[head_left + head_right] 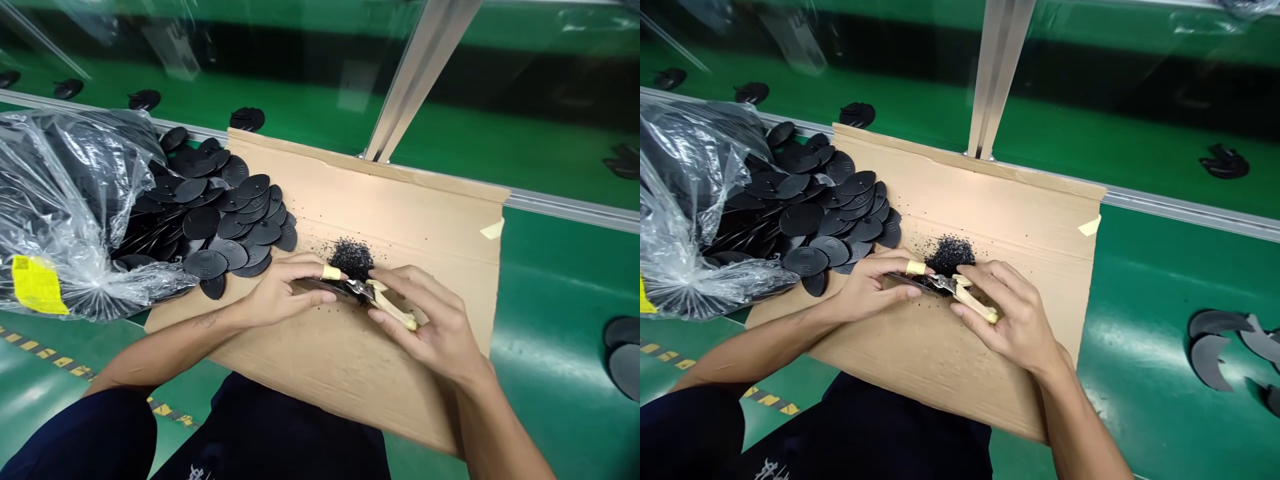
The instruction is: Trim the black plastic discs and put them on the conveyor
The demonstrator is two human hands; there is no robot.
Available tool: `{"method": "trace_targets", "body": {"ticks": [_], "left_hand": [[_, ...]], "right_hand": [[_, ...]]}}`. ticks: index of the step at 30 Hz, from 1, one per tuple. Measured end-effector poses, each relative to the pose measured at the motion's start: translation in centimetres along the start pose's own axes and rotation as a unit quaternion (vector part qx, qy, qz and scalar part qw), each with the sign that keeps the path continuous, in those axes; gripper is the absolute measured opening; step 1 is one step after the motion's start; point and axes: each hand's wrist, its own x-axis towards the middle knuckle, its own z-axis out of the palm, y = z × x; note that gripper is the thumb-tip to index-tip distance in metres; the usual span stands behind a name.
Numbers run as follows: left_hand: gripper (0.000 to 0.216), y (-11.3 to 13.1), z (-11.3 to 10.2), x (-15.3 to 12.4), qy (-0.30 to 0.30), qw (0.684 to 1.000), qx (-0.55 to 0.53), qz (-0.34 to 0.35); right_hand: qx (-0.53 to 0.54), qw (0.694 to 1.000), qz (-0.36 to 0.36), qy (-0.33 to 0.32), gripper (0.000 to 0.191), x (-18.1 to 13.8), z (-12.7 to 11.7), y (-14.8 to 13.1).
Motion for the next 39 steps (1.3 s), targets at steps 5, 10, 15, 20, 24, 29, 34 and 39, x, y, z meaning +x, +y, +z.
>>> {"method": "trace_targets", "body": {"ticks": [5, 10, 15, 20, 24, 29, 34, 39], "left_hand": [[0.023, 0.23, -0.20, 0.15, -0.020, 1.000, 0.017, 0.012], [0.023, 0.16, -0.22, 0.14, -0.018, 0.999, 0.021, 0.019], [0.024, 0.01, -0.20, 0.04, -0.020, 0.999, 0.020, 0.025], [0.024, -0.13, -0.17, -0.08, -0.024, 0.999, 0.013, 0.033], [0.023, -0.28, -0.08, -0.16, -0.023, 0.999, 0.006, 0.037], [0.024, -0.50, 0.11, -0.21, -0.024, 0.999, -0.002, 0.040], [0.023, -0.44, 0.07, -0.32, -0.032, 0.999, 0.016, 0.027], [0.028, -0.01, -0.03, -0.47, -0.005, 0.998, 0.061, 0.027]], "right_hand": [[-0.033, 0.998, -0.047, 0.011, 0.033, 0.00, 0.13, 0.55], [-0.066, 0.997, -0.047, 0.016, 0.034, 0.03, 0.01, 0.46], [-0.068, 0.996, -0.052, 0.007, 0.034, 0.00, -0.07, 0.44], [-0.069, 0.997, -0.040, -0.005, 0.030, -0.26, -0.05, 0.41], [-0.077, 0.997, -0.030, -0.005, 0.028, -0.35, -0.10, 0.41], [-0.110, 0.993, -0.032, -0.007, 0.026, -0.52, -0.13, 0.35], [-0.122, 0.992, -0.025, -0.009, 0.024, -0.71, -0.09, 0.16], [-0.159, 0.986, -0.035, 0.018, 0.021, -0.44, 0.19, 0.41]]}}
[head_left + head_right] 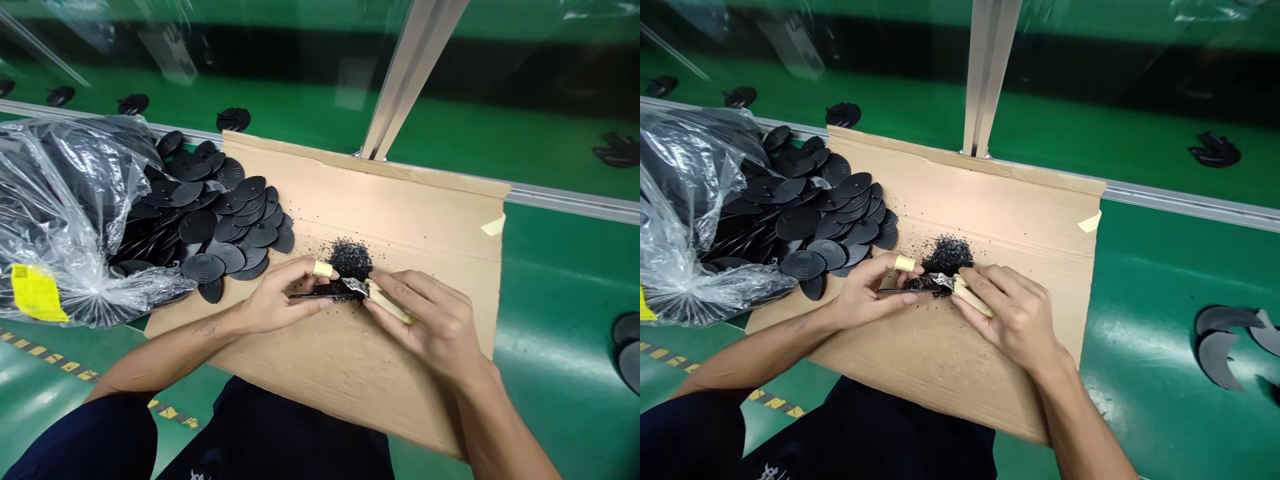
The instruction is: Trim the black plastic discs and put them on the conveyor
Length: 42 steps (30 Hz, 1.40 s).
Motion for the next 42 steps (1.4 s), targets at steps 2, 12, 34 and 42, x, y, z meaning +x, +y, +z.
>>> {"method": "trace_targets", "body": {"ticks": [2, 12, 34, 42], "left_hand": [[0.029, 0.1, 0.0, 0.1, -0.019, 0.999, 0.019, 0.029], [0.021, -0.2, 0.5, -0.1, 0.024, 1.000, 0.015, -0.012], [0.018, -0.4, 0.2, -0.4, -0.010, 0.999, 0.018, 0.033], [0.023, -0.6, 0.3, -0.6, 0.013, 0.998, -0.014, 0.062]], "right_hand": [[-0.020, 1.000, -0.006, -0.003, 0.019, 0.1, 0.2, 0.1], [0.090, 0.993, 0.077, -0.002, 0.025, 0.4, -0.1, -0.1], [0.131, 0.987, 0.064, 0.072, 0.022, 0.5, 0.7, -0.2], [0.106, 0.994, 0.002, 0.014, 0.023, 0.3, 1.2, 0.0]]}}
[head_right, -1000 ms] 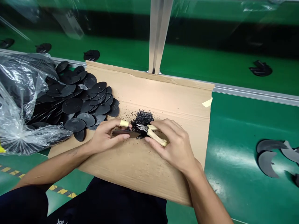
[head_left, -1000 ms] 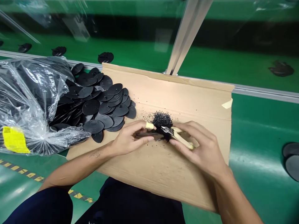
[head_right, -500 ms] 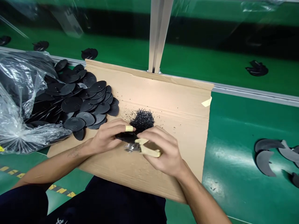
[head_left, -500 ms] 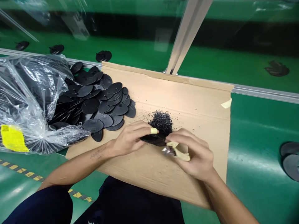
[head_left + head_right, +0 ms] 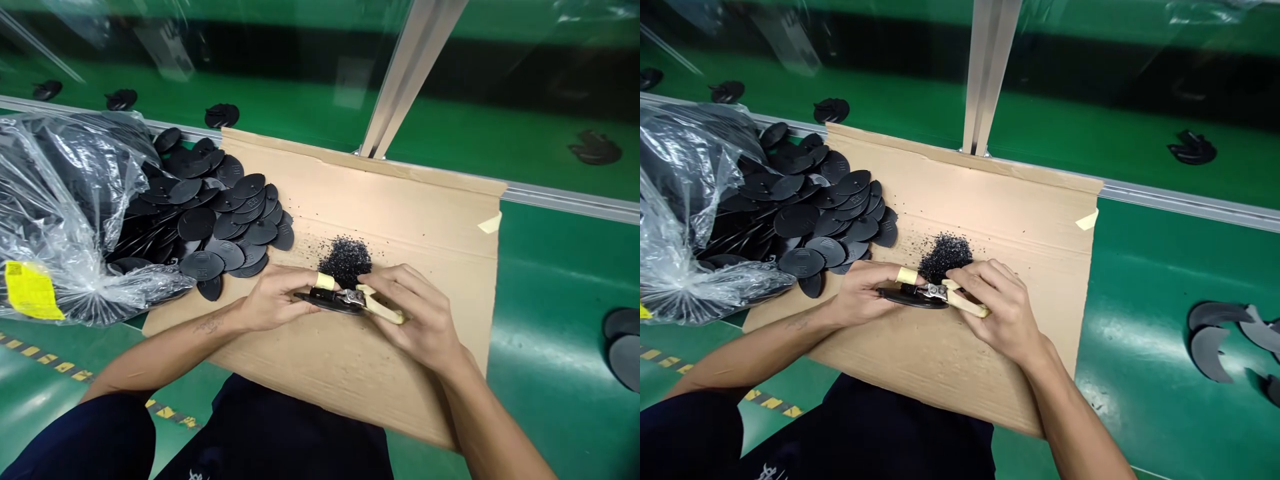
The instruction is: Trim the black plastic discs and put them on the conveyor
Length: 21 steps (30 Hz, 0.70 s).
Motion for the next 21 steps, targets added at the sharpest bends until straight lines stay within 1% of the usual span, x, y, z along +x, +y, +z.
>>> {"method": "trace_targets", "body": {"ticks": [5, 8, 11, 16, 21], "left_hand": [[0.025, -0.11, 0.00, -0.03, -0.008, 1.000, 0.003, 0.010], [0.023, -0.15, -0.01, 0.03, -0.005, 0.999, 0.020, 0.025], [0.021, -0.17, -0.09, 0.08, -0.014, 0.999, 0.039, 0.027], [0.022, -0.15, -0.12, 0.12, -0.021, 0.998, 0.036, 0.036], [0.018, -0.04, 0.01, 0.24, -0.024, 0.997, 0.049, 0.049]], "right_hand": [[-0.053, 0.998, -0.022, 0.011, 0.021, 0.01, 0.06, -0.16], [-0.069, 0.997, -0.024, 0.018, 0.021, -0.08, 0.03, -0.11], [-0.081, 0.996, -0.028, 0.012, 0.020, -0.20, -0.02, -0.01], [-0.071, 0.997, -0.038, 0.004, 0.018, -0.32, -0.05, 0.20], [-0.056, 0.997, -0.047, -0.007, 0.018, -0.39, -0.09, 0.36]]}}
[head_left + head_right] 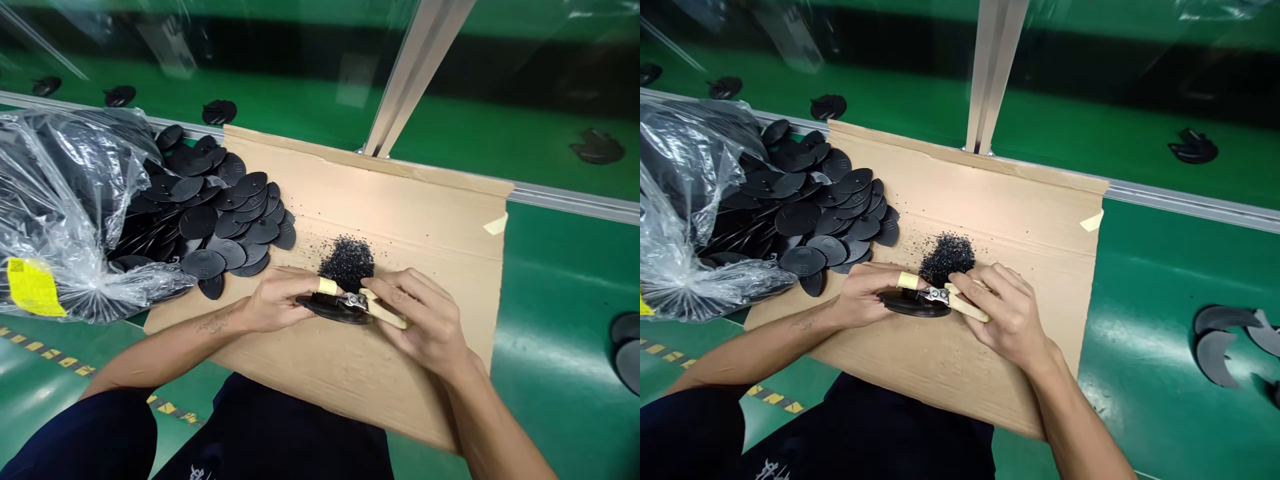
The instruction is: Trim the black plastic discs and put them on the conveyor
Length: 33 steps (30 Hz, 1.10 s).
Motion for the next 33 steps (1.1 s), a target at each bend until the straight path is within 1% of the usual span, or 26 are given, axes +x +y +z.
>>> {"method": "trace_targets", "body": {"ticks": [7, 13, 15, 19, 21, 23, 26, 28, 29, 31, 33], "left_hand": [[0.018, -0.2, 0.1, -0.1, 0.004, 1.000, 0.002, 0.011], [0.017, -0.4, 0.3, -0.4, 0.000, 1.000, -0.013, 0.010], [0.019, -0.3, 0.3, -0.3, -0.005, 1.000, -0.016, 0.007], [0.022, 0.1, 0.1, -0.1, 0.000, 1.000, -0.002, 0.002], [0.023, 0.3, 0.1, 0.1, 0.011, 1.000, 0.006, -0.004], [0.022, 0.3, 0.1, 0.2, 0.020, 1.000, 0.006, -0.010], [0.021, 0.2, 0.2, 0.2, 0.016, 1.000, 0.000, -0.016], [0.021, 0.1, 0.4, 0.1, 0.009, 0.999, -0.003, -0.041], [0.020, 0.1, 0.5, 0.0, 0.010, 0.998, -0.007, -0.065], [0.020, 0.1, 0.7, -0.1, 0.024, 0.991, -0.026, -0.132], [0.024, 0.1, 0.8, 0.0, 0.058, 0.975, -0.076, -0.200]], "right_hand": [[-0.039, 0.999, 0.004, -0.007, 0.015, 0.0, -0.4, -0.3], [-0.048, 0.999, 0.010, -0.013, 0.012, -0.1, -0.5, -0.6], [-0.039, 0.999, 0.017, -0.012, 0.013, -0.2, -0.4, -0.7], [0.015, 0.999, 0.034, -0.004, 0.015, -0.3, -0.3, -0.4], [-0.012, 0.999, 0.033, -0.005, 0.014, -0.3, -0.4, -0.1], [-0.068, 0.997, 0.028, -0.007, 0.014, -0.2, -0.4, 0.1], [-0.110, 0.994, 0.021, -0.015, 0.016, -0.1, -0.3, 0.4], [-0.104, 0.994, 0.019, -0.019, 0.016, 0.0, -0.3, 0.5], [-0.097, 0.995, 0.019, -0.015, 0.016, 0.0, -0.3, 0.5], [-0.077, 0.997, 0.026, -0.002, 0.016, 0.1, -0.5, 0.6], [-0.076, 0.996, 0.047, 0.019, 0.017, 0.2, -0.9, 1.0]]}}
